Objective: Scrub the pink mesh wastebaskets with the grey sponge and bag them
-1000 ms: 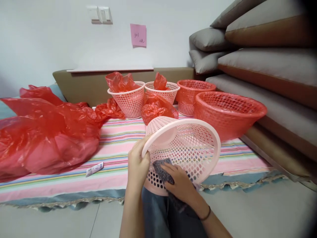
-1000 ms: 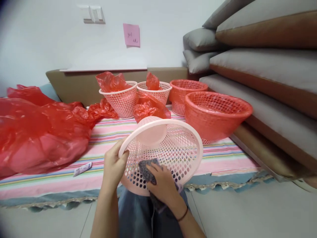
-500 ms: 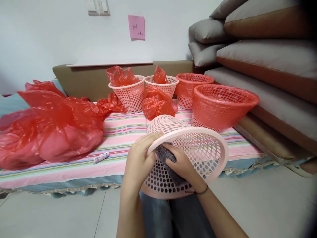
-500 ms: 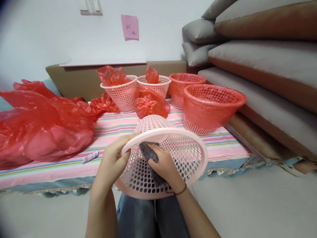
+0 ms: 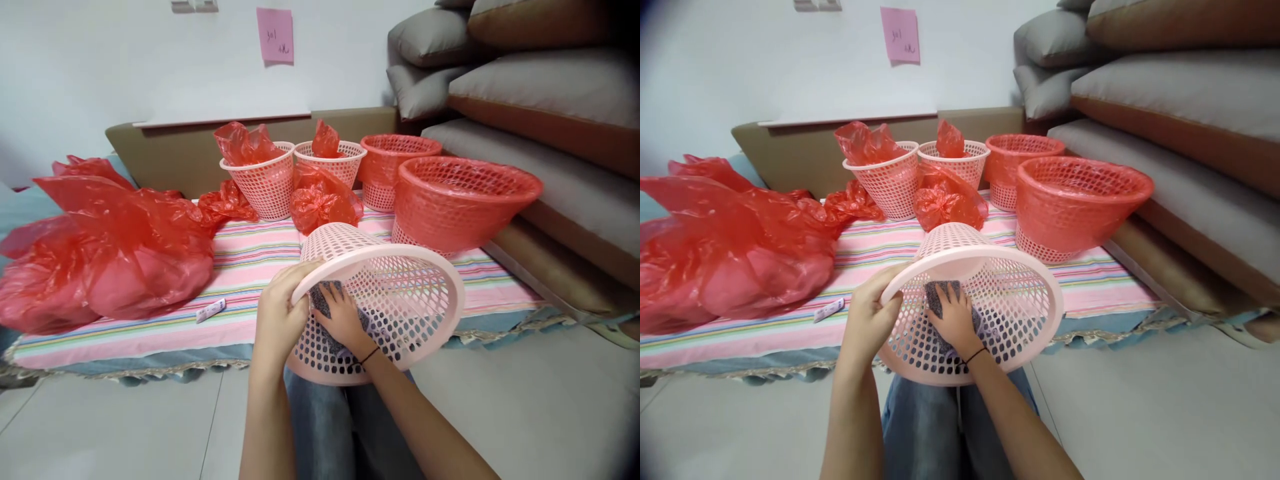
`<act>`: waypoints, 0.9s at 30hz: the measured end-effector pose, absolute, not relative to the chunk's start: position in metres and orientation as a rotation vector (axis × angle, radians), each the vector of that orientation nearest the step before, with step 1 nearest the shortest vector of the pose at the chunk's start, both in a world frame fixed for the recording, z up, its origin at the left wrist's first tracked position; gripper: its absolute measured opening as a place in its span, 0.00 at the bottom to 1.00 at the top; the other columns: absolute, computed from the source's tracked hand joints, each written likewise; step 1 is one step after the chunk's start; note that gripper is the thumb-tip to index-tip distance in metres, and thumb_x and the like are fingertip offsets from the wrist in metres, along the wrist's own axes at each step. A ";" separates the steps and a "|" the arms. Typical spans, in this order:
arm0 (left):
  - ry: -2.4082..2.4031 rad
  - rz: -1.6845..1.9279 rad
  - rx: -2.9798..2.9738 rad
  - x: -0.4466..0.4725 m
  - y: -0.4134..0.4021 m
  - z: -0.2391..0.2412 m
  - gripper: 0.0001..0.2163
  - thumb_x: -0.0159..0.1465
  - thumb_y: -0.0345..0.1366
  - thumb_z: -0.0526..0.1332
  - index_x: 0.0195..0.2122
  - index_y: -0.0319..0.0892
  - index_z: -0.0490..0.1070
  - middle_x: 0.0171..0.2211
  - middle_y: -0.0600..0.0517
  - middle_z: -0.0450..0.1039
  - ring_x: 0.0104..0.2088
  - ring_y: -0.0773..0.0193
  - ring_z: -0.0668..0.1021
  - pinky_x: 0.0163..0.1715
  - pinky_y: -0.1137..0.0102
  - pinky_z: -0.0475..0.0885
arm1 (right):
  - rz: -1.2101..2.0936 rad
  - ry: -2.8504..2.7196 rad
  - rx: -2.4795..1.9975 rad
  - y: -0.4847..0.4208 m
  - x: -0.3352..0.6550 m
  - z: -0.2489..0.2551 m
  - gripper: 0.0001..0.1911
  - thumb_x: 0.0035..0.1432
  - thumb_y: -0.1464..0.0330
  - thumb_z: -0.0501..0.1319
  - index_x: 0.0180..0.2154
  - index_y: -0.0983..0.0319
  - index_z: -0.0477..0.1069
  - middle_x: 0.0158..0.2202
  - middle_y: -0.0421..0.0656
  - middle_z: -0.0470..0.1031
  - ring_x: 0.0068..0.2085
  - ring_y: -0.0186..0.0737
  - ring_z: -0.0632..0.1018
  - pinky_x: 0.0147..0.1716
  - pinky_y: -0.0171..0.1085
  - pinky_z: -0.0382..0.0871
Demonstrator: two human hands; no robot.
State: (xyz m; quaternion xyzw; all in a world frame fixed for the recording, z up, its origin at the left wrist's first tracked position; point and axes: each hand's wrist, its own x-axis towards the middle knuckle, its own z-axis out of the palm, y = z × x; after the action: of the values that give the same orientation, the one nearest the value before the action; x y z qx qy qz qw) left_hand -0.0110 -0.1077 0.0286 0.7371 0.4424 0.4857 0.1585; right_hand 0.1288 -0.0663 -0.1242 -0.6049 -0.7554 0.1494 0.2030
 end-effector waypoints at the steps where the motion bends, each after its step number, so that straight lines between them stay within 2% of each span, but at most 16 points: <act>1: 1.275 1.388 2.085 -0.011 -0.107 0.028 0.28 0.52 0.21 0.50 0.49 0.45 0.79 0.51 0.54 0.80 0.52 0.59 0.79 0.56 0.65 0.70 | 0.412 -2.092 -1.696 -0.066 0.127 -0.125 0.35 0.66 0.54 0.55 0.69 0.59 0.55 0.71 0.51 0.55 0.70 0.61 0.55 0.66 0.57 0.50; 6: 1.353 1.378 2.026 -0.012 -0.107 0.028 0.28 0.51 0.22 0.51 0.49 0.44 0.79 0.50 0.54 0.80 0.51 0.58 0.79 0.55 0.64 0.70 | 0.446 -2.127 -1.596 -0.080 0.128 -0.121 0.32 0.63 0.62 0.56 0.67 0.59 0.59 0.68 0.46 0.62 0.68 0.54 0.60 0.67 0.51 0.51; 8: 1.368 1.374 2.024 -0.011 -0.108 0.029 0.28 0.51 0.22 0.51 0.49 0.44 0.79 0.50 0.54 0.80 0.51 0.57 0.79 0.55 0.63 0.70 | 0.488 -2.169 -1.545 -0.097 0.133 -0.117 0.34 0.61 0.63 0.57 0.67 0.59 0.59 0.68 0.44 0.61 0.67 0.52 0.61 0.68 0.50 0.51; 11: 1.364 1.381 2.001 -0.010 -0.110 0.029 0.27 0.51 0.22 0.51 0.48 0.44 0.79 0.49 0.54 0.80 0.51 0.57 0.79 0.56 0.63 0.70 | 0.592 -2.211 -1.492 -0.134 0.142 -0.109 0.37 0.57 0.65 0.59 0.68 0.58 0.58 0.70 0.43 0.59 0.68 0.55 0.61 0.68 0.52 0.52; 13: 1.349 1.393 1.982 -0.009 -0.113 0.029 0.27 0.51 0.23 0.51 0.48 0.44 0.79 0.49 0.53 0.80 0.51 0.57 0.79 0.55 0.63 0.71 | 0.635 -2.215 -1.517 -0.159 0.147 -0.104 0.39 0.55 0.65 0.60 0.68 0.53 0.58 0.70 0.39 0.57 0.69 0.57 0.59 0.67 0.56 0.52; 16: 1.331 1.409 1.980 -0.011 -0.119 0.027 0.26 0.53 0.23 0.52 0.48 0.45 0.79 0.50 0.53 0.80 0.51 0.57 0.79 0.55 0.63 0.71 | 0.628 -2.207 -1.595 -0.184 0.150 -0.099 0.42 0.52 0.63 0.63 0.68 0.47 0.56 0.71 0.34 0.54 0.69 0.64 0.55 0.67 0.64 0.45; 18: 1.316 1.419 1.997 -0.015 -0.124 0.025 0.25 0.54 0.22 0.52 0.49 0.44 0.78 0.50 0.52 0.80 0.52 0.58 0.79 0.56 0.63 0.71 | 0.624 -2.202 -1.621 -0.190 0.150 -0.097 0.44 0.50 0.64 0.64 0.68 0.46 0.55 0.72 0.34 0.53 0.69 0.65 0.56 0.67 0.64 0.43; 22: 1.366 1.457 1.990 -0.026 -0.135 0.018 0.22 0.59 0.23 0.55 0.52 0.45 0.77 0.55 0.51 0.77 0.56 0.57 0.77 0.60 0.61 0.69 | 0.682 -2.172 -1.614 -0.190 0.152 -0.094 0.43 0.48 0.68 0.62 0.67 0.48 0.60 0.71 0.35 0.55 0.65 0.60 0.64 0.66 0.60 0.51; 25: 1.489 1.506 1.936 -0.031 -0.145 0.006 0.21 0.63 0.29 0.60 0.57 0.46 0.72 0.61 0.48 0.71 0.62 0.55 0.72 0.60 0.60 0.68 | 0.788 -2.095 -1.492 -0.189 0.161 -0.096 0.42 0.46 0.72 0.59 0.65 0.51 0.63 0.69 0.39 0.60 0.64 0.55 0.67 0.66 0.57 0.55; 27: 1.545 1.541 1.839 -0.028 -0.151 -0.007 0.23 0.63 0.33 0.64 0.60 0.47 0.69 0.62 0.46 0.70 0.61 0.54 0.72 0.58 0.61 0.71 | 0.909 -1.956 -1.369 -0.186 0.170 -0.099 0.40 0.48 0.72 0.58 0.65 0.53 0.63 0.67 0.42 0.64 0.65 0.51 0.67 0.65 0.54 0.58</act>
State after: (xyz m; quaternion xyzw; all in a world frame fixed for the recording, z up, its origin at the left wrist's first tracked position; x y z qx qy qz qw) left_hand -0.0282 -0.1514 -0.0072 0.6379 0.5358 0.5343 0.1433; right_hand 0.1696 -0.1862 -0.0994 -0.5128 -0.7330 0.3407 0.2893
